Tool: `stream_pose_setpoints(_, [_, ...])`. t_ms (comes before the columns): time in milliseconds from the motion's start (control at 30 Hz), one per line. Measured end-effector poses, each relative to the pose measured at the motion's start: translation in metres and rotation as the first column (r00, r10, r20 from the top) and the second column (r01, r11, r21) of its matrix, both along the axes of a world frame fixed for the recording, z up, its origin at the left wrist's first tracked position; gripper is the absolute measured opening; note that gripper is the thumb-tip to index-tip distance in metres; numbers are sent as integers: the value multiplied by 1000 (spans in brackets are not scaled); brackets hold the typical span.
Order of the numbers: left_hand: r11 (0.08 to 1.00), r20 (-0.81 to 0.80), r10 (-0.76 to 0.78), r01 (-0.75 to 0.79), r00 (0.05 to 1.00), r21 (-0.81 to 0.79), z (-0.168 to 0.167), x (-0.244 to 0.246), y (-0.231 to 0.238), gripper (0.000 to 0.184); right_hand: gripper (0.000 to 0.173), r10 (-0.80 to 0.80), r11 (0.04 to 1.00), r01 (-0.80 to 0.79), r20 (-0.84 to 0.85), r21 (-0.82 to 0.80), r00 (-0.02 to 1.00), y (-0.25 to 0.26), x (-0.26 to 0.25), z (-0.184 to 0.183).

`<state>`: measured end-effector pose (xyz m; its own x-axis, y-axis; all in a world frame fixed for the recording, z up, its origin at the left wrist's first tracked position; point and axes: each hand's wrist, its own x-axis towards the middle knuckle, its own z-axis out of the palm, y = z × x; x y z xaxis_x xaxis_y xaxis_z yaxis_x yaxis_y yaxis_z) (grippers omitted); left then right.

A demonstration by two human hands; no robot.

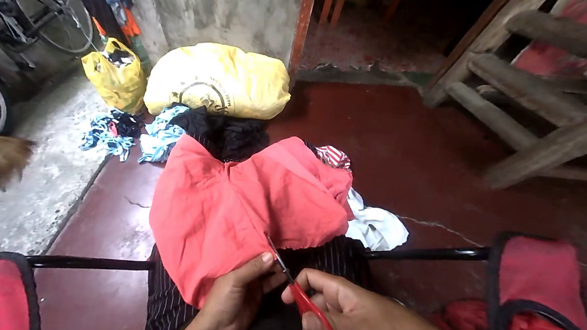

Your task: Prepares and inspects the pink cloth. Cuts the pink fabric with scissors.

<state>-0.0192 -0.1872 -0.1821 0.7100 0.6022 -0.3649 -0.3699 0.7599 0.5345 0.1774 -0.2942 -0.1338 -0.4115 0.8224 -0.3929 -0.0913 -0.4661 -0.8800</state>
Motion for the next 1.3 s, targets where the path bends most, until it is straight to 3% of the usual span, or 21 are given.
stream_pose_setpoints(433, [998, -1, -56, 56, 998, -42, -1, 0, 3, 21, 38, 5, 999, -2, 81, -34, 997, 7, 1, 6])
stream_pose_setpoints(700, [994, -65, -53, 47, 996, -95, 6, 1, 4, 21, 34, 156, 987, -143, 216, -72, 964, 19, 20, 17])
stream_pose_setpoints(900, [998, -168, 6, 5, 986, 65, 4, -2, 4, 18, 43, 260, 964, -234, 285, -123, 923, 31, 21, 23])
stream_pose_setpoints(1300, [996, -118, -8, 19, 993, 93, 3, -5, 5, 14, 35, 194, 978, -165, 255, -131, 947, 29, 12, 24])
